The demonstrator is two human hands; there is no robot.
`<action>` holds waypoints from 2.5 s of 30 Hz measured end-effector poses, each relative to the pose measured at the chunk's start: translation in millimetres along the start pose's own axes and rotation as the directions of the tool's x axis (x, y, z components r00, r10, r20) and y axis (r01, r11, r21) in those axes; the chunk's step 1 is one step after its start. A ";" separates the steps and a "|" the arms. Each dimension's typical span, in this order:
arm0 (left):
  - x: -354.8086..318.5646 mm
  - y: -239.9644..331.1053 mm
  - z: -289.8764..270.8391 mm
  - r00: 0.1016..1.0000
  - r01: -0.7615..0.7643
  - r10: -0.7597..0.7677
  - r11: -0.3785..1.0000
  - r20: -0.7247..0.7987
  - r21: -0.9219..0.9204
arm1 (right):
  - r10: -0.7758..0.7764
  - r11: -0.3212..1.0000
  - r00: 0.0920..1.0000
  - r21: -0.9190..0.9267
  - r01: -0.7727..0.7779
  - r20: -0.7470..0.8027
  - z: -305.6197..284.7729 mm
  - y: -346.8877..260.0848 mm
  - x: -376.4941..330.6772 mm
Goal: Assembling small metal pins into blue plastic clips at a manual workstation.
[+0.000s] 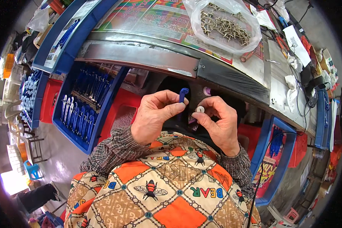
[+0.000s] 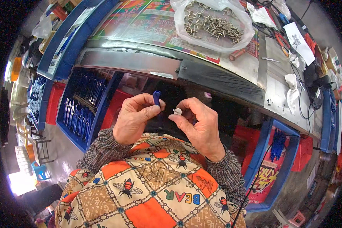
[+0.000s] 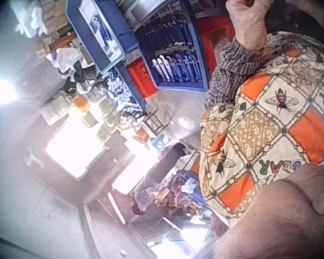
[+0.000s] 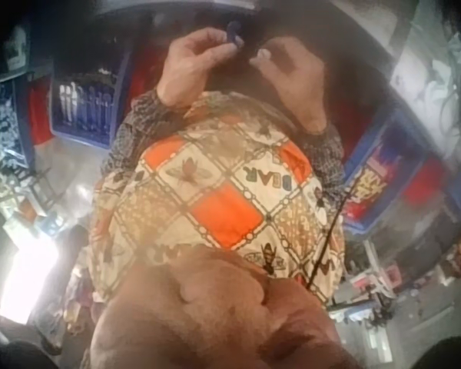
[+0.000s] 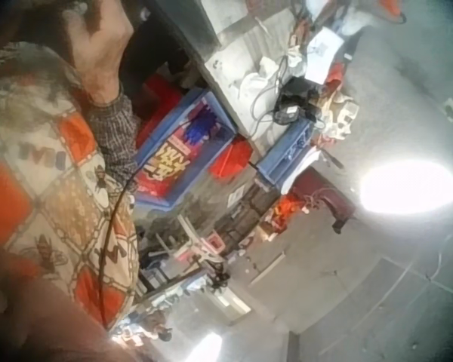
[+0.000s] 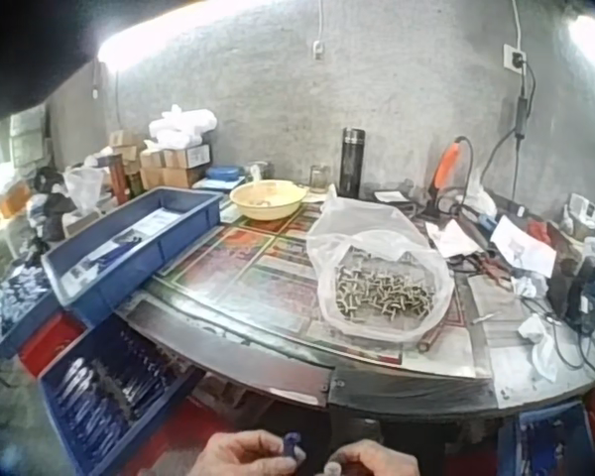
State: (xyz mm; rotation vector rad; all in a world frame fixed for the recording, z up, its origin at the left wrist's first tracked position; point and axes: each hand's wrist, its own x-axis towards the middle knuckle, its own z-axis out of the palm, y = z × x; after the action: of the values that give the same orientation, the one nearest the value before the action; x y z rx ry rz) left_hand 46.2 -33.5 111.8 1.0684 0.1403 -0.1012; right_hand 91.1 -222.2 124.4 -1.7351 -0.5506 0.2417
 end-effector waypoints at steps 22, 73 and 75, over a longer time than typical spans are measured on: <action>-1.1 2.2 -14.1 0.999 0.012 -0.009 0.997 0.043 -0.071 | -0.067 0.989 0.998 -0.132 0.067 0.004 9.7 -2.7 2.9; -18.9 -28.7 -68.6 0.990 -0.025 0.079 0.913 0.116 -0.408 | -0.173 0.950 0.962 -0.221 0.220 0.212 52.8 -10.9 30.2; -18.3 -28.7 -68.3 0.990 -0.026 0.081 0.911 0.119 -0.411 | -0.171 0.949 0.962 -0.225 0.219 0.215 52.7 -10.9 30.4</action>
State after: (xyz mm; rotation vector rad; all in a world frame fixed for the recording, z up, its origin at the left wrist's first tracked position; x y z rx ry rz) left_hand 19.3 13.0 57.6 0.6425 0.0080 -0.0886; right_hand 91.4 -160.4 126.3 -1.8927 -0.9235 0.2080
